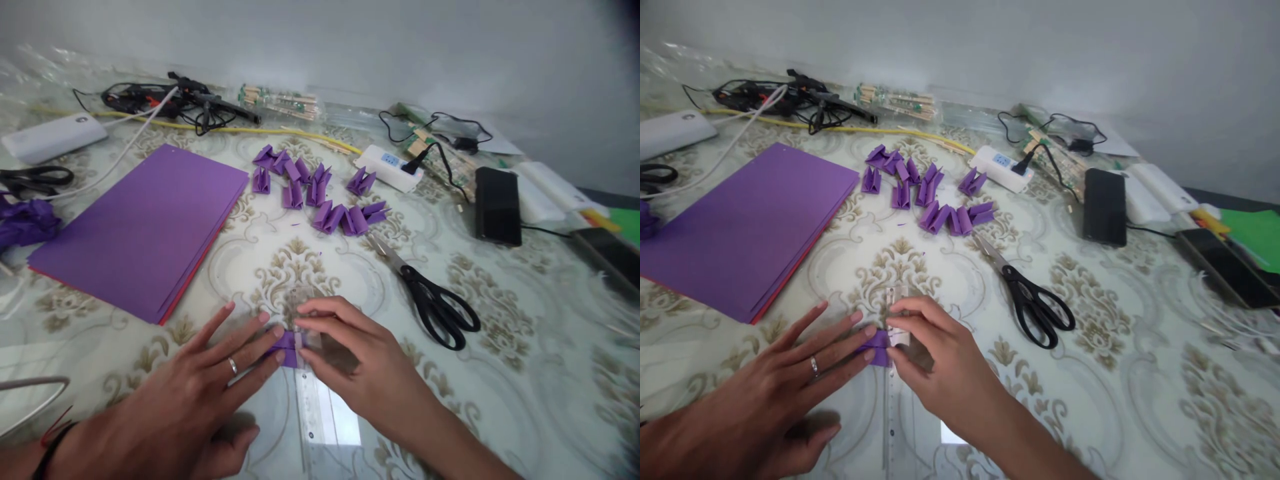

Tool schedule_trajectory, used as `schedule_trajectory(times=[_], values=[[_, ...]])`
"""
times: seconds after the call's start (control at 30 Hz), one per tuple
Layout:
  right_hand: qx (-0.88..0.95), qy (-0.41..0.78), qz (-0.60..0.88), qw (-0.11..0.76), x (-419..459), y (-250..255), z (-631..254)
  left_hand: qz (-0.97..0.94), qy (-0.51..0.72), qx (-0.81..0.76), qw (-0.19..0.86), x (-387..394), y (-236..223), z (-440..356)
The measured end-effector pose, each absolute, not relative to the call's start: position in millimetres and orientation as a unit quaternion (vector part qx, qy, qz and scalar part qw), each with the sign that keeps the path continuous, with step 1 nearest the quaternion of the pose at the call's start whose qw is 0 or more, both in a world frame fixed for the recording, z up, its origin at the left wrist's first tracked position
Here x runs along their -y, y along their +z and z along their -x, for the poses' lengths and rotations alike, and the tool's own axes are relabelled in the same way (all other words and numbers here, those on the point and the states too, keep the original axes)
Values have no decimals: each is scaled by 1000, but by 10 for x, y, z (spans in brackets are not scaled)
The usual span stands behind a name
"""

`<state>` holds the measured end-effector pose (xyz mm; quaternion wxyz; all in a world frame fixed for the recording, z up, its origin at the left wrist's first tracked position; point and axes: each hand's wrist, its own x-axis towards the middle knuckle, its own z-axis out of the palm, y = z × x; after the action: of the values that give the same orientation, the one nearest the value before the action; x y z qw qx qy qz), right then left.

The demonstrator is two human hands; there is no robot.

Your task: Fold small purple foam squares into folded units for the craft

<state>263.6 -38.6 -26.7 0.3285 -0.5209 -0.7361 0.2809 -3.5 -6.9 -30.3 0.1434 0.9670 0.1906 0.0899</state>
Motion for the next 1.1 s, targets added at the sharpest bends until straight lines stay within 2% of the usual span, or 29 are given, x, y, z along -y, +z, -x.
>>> schedule_trajectory(times=[0.33, 0.73, 1.1], values=[[770, 278, 516, 251, 428, -262, -2734, -969, 79, -154, 176, 42, -311, 54], [768, 258, 509, 290, 422, -317, -2618, -974, 82, -150, 147, 54, -314, 44], [754, 266, 542, 257, 427, -227, -2575, -970, 56, -157, 177, 29, -288, 61]])
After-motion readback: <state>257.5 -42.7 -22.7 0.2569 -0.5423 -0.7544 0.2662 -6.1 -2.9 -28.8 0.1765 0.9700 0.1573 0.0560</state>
